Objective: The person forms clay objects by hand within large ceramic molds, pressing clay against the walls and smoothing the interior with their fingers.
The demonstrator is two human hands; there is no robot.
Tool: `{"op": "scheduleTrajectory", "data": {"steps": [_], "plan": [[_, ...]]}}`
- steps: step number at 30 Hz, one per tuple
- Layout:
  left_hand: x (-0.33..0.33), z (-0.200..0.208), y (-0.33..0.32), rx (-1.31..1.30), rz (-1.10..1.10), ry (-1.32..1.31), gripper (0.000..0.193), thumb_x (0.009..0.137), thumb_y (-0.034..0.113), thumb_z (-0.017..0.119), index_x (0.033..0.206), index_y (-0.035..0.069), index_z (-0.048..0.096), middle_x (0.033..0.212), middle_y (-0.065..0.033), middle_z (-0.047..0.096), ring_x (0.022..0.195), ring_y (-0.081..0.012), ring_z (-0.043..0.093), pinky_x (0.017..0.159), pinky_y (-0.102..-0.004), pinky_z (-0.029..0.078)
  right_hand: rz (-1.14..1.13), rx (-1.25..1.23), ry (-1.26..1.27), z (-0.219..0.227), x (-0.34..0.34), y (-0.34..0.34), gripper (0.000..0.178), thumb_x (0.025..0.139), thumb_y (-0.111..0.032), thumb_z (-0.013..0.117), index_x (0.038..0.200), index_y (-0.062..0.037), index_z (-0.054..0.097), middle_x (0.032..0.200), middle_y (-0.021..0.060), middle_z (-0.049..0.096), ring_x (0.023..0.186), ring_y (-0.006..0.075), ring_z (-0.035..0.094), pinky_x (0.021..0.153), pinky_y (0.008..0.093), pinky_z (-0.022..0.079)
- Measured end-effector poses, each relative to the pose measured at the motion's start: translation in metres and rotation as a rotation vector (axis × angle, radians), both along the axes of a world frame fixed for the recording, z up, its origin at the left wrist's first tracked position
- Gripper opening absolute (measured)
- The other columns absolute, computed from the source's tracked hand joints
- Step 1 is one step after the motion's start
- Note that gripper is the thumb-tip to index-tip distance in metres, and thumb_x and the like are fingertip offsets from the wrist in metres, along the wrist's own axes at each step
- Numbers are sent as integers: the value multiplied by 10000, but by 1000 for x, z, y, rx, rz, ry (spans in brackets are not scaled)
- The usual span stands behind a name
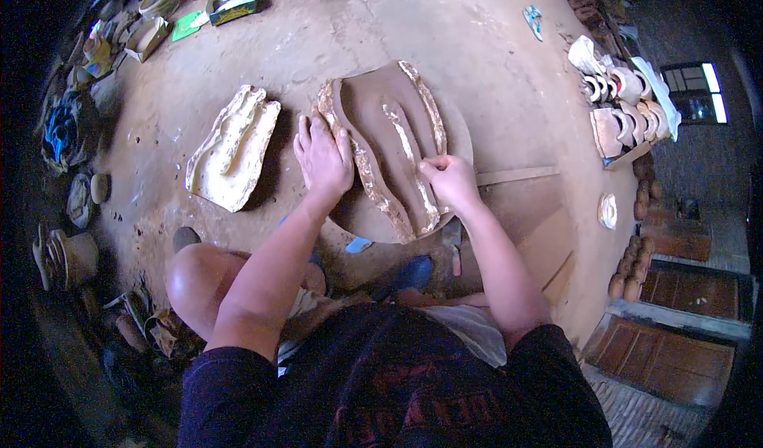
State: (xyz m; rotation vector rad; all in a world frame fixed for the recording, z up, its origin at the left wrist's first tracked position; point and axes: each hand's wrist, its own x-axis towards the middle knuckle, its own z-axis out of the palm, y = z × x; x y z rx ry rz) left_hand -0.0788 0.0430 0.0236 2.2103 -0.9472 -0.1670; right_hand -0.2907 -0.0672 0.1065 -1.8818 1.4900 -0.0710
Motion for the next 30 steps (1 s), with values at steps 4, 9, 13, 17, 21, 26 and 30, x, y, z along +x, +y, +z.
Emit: {"op": "scheduleTrajectory", "data": {"steps": [4, 9, 13, 17, 21, 26, 30], "plan": [[1, -9, 0, -48, -9, -11, 699, 1059, 403, 412, 1557, -78, 312, 1595, -261, 372, 1529, -417, 259, 1245, -546, 196, 73, -169, 77, 3, -2, 14, 253, 903, -283, 751, 977, -46, 802, 1012, 168, 756, 952, 342, 732, 861, 422, 567], [-1, -6, -2, -22, 11, 6, 711, 1066, 419, 391, 1562, -84, 302, 1594, -268, 371, 1530, -423, 254, 1245, -546, 192, 198, -379, 191, 1, -10, 17, 299, 879, -347, 771, 975, -65, 807, 936, 161, 776, 880, 301, 757, 822, 395, 579], [0, -7, 0, -35, 3, 28, 718, 1067, 424, 385, 1567, -84, 294, 1609, -255, 360, 1534, -421, 248, 1251, -541, 186, 108, -195, 238, 8, -6, 11, 306, 867, -357, 775, 947, -64, 811, 934, 175, 769, 906, 324, 749, 841, 408, 579], [1, -7, -1, -20, -18, -15, 716, 1069, 413, 391, 1575, -82, 278, 1616, -262, 349, 1530, -415, 261, 1248, -521, 197, 217, -383, 249, 9, -12, 31, 286, 905, -337, 737, 945, -63, 809, 952, 201, 756, 905, 378, 731, 837, 473, 573], [1, -7, 1, 4, -1, 19, 723, 1067, 421, 379, 1580, -76, 268, 1636, -234, 329, 1540, -411, 240, 1255, -535, 178, 170, -286, 270, 12, -12, 24, 267, 897, -334, 753, 983, -89, 815, 999, 177, 742, 914, 359, 726, 823, 464, 569], [-1, -3, -2, -23, -19, 28, 718, 1064, 412, 390, 1576, -77, 271, 1631, -235, 334, 1538, -410, 245, 1251, -537, 182, 125, -130, 247, 9, -26, 24, 263, 892, -344, 763, 999, -109, 816, 1036, 151, 714, 924, 348, 712, 816, 462, 556], [0, -5, 0, -32, -6, 14, 724, 1058, 408, 410, 1576, -78, 273, 1626, -243, 339, 1534, -410, 253, 1246, -542, 189, 173, -432, 319, 4, -28, 45, 276, 876, -353, 778, 981, -101, 815, 975, 149, 719, 895, 350, 718, 800, 447, 561]]}}
